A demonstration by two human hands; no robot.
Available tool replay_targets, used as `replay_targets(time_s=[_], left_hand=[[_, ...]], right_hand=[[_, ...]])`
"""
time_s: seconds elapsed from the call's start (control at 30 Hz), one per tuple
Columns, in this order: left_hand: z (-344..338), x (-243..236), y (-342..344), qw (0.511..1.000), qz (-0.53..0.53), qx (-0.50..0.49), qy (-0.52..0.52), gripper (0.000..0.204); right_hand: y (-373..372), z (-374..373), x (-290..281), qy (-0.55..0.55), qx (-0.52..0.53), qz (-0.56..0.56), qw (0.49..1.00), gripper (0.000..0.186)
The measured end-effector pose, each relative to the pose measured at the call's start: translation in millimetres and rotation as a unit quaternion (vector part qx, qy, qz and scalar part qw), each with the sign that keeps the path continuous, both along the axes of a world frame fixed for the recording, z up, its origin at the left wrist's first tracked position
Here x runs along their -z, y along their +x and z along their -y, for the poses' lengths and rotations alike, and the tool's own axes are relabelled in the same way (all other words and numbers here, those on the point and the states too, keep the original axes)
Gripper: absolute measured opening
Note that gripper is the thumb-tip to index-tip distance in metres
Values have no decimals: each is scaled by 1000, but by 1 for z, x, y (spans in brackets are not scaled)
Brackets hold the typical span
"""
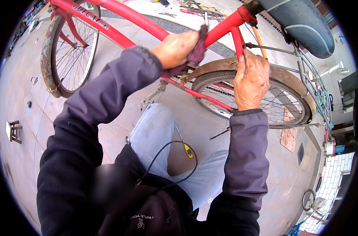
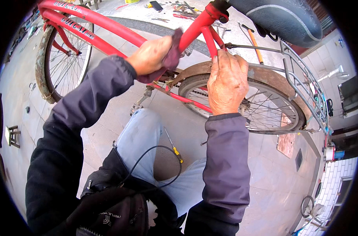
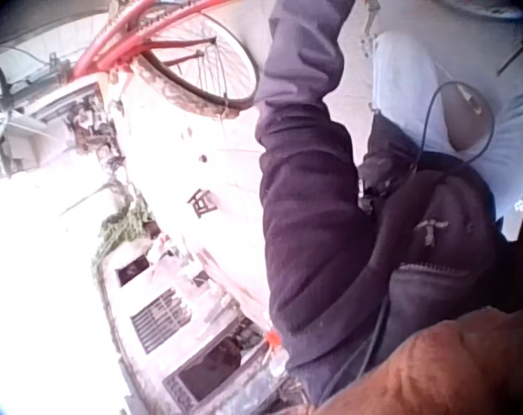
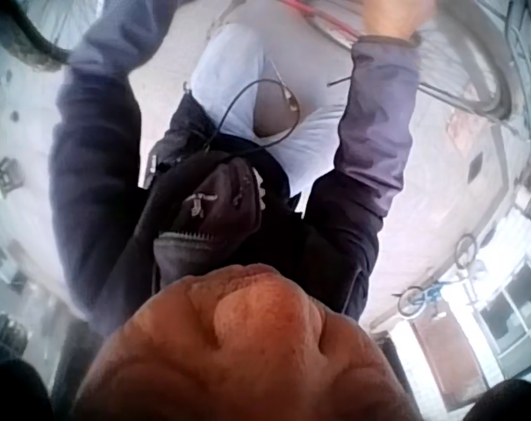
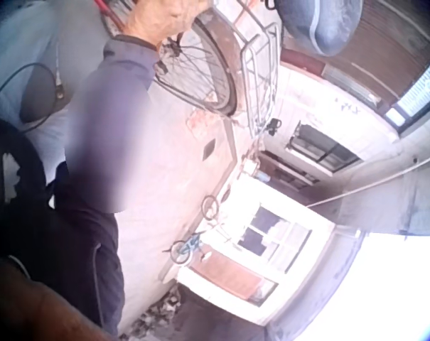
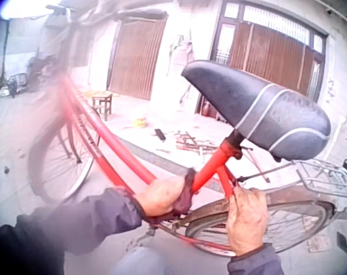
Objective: The person uses a screwdriver to adjust the rear brake mechanism of a red bicycle. They then wipe the frame and seat post with a cloth and use a multi-tool to tighten the seat post clamp.
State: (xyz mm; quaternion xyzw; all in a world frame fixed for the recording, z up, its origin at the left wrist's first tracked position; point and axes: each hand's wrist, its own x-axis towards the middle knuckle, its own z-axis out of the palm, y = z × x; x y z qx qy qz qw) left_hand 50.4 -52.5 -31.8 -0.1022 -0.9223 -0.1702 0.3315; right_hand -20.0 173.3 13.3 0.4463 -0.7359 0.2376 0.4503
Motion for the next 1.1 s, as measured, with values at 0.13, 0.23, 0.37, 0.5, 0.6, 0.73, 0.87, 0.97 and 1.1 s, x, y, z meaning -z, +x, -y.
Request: replay_targets(time_s=[0.13,0.23,0.37,0.5,0.6,0.73,0.87,0.97,1.1], left_hand=[[4,14,18,982,-152,8,-109,31],[-11,43,48,983,-173,-28,-59,34],[23,129,66,925,-86,-184,320,26],[2,101,35,906,-49,-229,353,35],[-34,149,18,965,-89,-203,139,45],[-30,151,49,961,107,-198,159,52],[-42,140,65,961,71,-148,225,55],[-79,104,27,967,-85,-49,237,62],[-102,100,-19,966,-76,-71,236,68]], right_hand=[[-3,1,2,4,-1,0,1000,25],[-6,1,7,3,10,-8,1000,26],[-2,9,7,-15,-3,-4,1000,26],[-5,4,9,-12,24,-10,1000,27],[-1,9,10,-16,20,-4,1000,26],[-5,4,7,-7,17,2,1000,23],[-5,5,6,-15,17,-4,1000,21],[-6,6,7,-7,15,-13,1000,21],[-4,5,9,16,35,-22,999,24]])
